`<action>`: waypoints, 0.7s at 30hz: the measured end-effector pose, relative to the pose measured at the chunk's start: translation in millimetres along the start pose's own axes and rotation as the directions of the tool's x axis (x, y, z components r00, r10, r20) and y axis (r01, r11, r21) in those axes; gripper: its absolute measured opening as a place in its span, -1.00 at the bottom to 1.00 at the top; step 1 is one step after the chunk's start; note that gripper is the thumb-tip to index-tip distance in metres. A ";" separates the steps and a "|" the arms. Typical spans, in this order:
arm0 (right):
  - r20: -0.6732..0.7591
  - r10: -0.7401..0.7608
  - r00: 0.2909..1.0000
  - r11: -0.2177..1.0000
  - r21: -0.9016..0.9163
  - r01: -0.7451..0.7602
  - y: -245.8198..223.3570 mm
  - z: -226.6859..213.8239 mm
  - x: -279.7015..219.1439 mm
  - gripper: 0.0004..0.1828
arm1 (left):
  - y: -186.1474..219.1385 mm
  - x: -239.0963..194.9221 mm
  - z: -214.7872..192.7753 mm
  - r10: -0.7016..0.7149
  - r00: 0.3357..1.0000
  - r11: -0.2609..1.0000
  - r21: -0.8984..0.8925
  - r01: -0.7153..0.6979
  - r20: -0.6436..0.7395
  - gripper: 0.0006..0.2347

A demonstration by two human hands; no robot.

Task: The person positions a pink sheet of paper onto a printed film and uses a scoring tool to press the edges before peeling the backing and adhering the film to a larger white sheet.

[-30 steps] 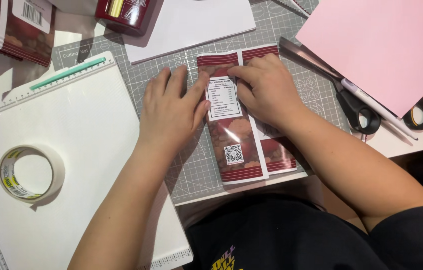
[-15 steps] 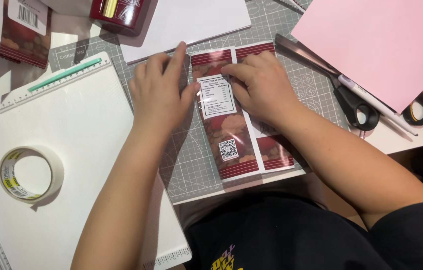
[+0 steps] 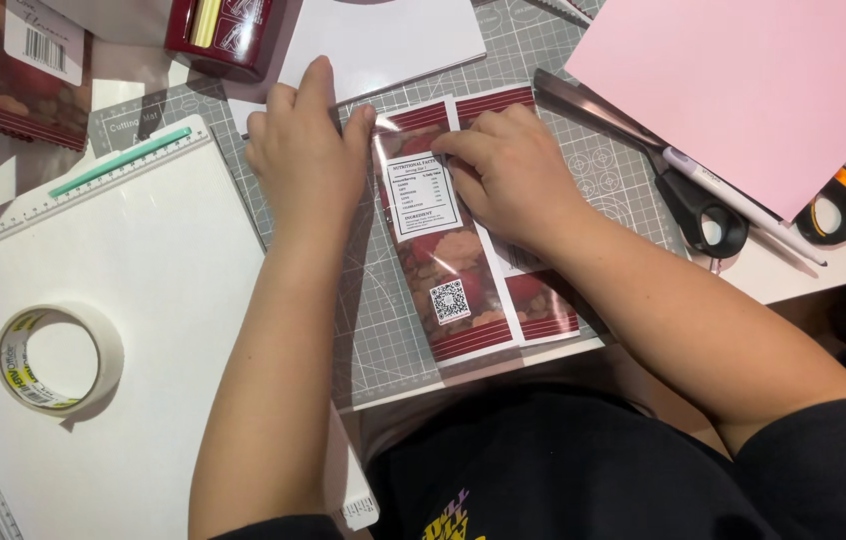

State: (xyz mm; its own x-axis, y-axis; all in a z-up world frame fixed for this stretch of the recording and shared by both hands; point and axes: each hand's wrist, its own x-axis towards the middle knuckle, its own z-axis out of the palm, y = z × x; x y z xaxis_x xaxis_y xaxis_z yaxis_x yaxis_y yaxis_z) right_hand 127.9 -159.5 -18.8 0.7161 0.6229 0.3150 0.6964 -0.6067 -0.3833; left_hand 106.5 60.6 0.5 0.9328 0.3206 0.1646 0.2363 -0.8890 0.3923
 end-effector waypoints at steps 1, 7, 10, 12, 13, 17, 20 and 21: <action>0.008 0.006 1.000 1.000 0.001 -0.006 -0.5 -0.5 0.0 -0.77 | 0.7 0.6 2.4 -0.016 1.000 1.000 0.006 0.016 -0.021 -0.62; -0.066 0.010 0.998 1.000 0.017 -0.008 2.2 2.2 -3.3 -0.74 | -5.1 -20.8 3.8 0.155 0.987 0.985 0.076 -0.152 -0.030 -0.49; -0.200 -0.068 0.978 0.996 -0.067 0.055 2.5 4.3 -7.3 -0.82 | -9.4 -33.4 -4.2 0.353 0.936 0.933 0.066 -0.353 0.014 -0.77; -0.201 -0.071 0.977 0.996 -0.065 0.059 2.5 0.7 -9.6 -0.80 | -12.2 -39.9 -7.0 0.392 0.919 0.916 0.074 -0.393 0.040 -0.75; -0.202 -0.074 0.977 0.996 -0.064 0.062 2.6 -1.0 -10.7 -0.77 | -13.7 -43.1 -8.2 0.430 0.901 0.897 0.081 -0.434 0.064 -0.71; -0.175 -0.077 0.982 0.997 -0.030 0.073 11.3 2.1 -13.9 -0.70 | -15.7 -41.7 -9.2 0.403 0.908 0.909 0.059 -0.412 0.117 -0.70; -0.148 -0.075 0.986 0.996 0.032 0.080 9.7 -1.8 -14.7 -0.72 | -17.0 -42.5 -7.9 0.418 0.902 0.902 0.072 -0.426 0.106 -0.70; -0.139 -0.067 0.988 0.997 0.038 0.073 9.4 -1.8 -15.0 -0.71 | -17.4 -42.8 -6.9 0.422 0.902 0.900 0.076 -0.429 0.092 -0.70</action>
State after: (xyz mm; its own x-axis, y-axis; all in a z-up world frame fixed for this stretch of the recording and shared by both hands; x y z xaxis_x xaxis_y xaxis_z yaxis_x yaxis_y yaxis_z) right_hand 123.8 -175.5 -25.6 0.6677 0.5872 0.4576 0.7443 -0.5405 -0.3924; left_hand 60.6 64.6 -7.1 0.9662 -0.1159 0.2304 -0.1666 -0.9625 0.2142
